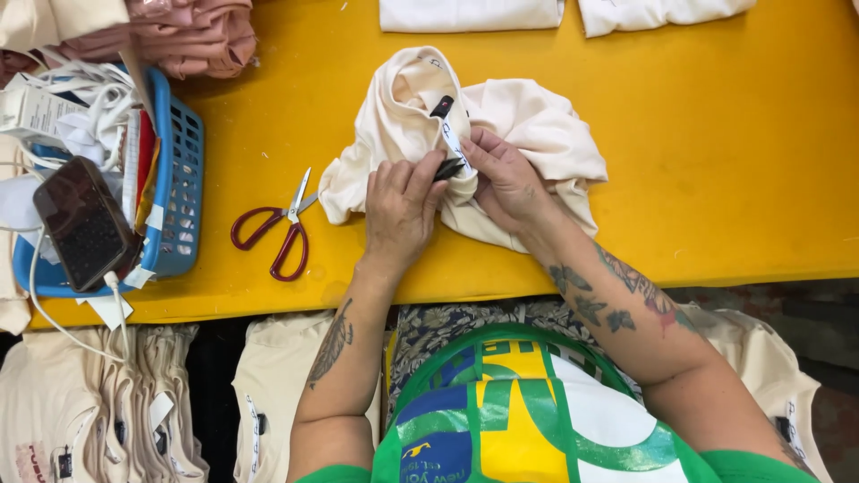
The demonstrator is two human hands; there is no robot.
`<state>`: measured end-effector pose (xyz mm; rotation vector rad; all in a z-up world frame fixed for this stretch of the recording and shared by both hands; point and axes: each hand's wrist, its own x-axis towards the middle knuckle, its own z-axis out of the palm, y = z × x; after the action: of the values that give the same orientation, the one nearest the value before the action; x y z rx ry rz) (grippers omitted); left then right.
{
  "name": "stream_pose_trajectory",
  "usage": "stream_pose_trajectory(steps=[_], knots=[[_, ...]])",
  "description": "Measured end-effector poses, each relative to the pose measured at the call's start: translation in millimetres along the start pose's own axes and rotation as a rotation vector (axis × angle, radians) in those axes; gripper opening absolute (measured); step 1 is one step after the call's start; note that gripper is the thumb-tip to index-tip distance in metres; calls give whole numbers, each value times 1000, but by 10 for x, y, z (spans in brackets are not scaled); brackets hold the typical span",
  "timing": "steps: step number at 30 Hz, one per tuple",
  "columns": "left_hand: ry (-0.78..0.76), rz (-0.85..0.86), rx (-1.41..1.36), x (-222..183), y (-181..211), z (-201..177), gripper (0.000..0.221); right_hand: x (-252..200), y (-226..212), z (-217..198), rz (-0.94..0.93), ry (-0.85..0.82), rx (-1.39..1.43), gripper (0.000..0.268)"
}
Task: Trimming loose threads from t-shirts using scissors and stacking the finished garments.
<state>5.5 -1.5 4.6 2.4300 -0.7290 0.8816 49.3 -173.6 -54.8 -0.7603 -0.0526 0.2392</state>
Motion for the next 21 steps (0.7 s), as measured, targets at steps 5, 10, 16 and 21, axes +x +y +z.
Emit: stream_pose_trajectory(steps=[5, 10, 16, 21], knots=[[-6, -7, -16, 3, -4, 47, 39, -6, -24, 16, -8, 4, 13, 19], [8, 9, -4, 2, 6, 37, 38, -18, -23, 45, -10, 13, 15, 18], [46, -2, -27, -40, -38, 108, 35, -14, 2, 14, 10, 22, 14, 19], [21, -38, -75, -34, -4, 87, 37, -31, -44, 68, 12, 19, 14, 18]])
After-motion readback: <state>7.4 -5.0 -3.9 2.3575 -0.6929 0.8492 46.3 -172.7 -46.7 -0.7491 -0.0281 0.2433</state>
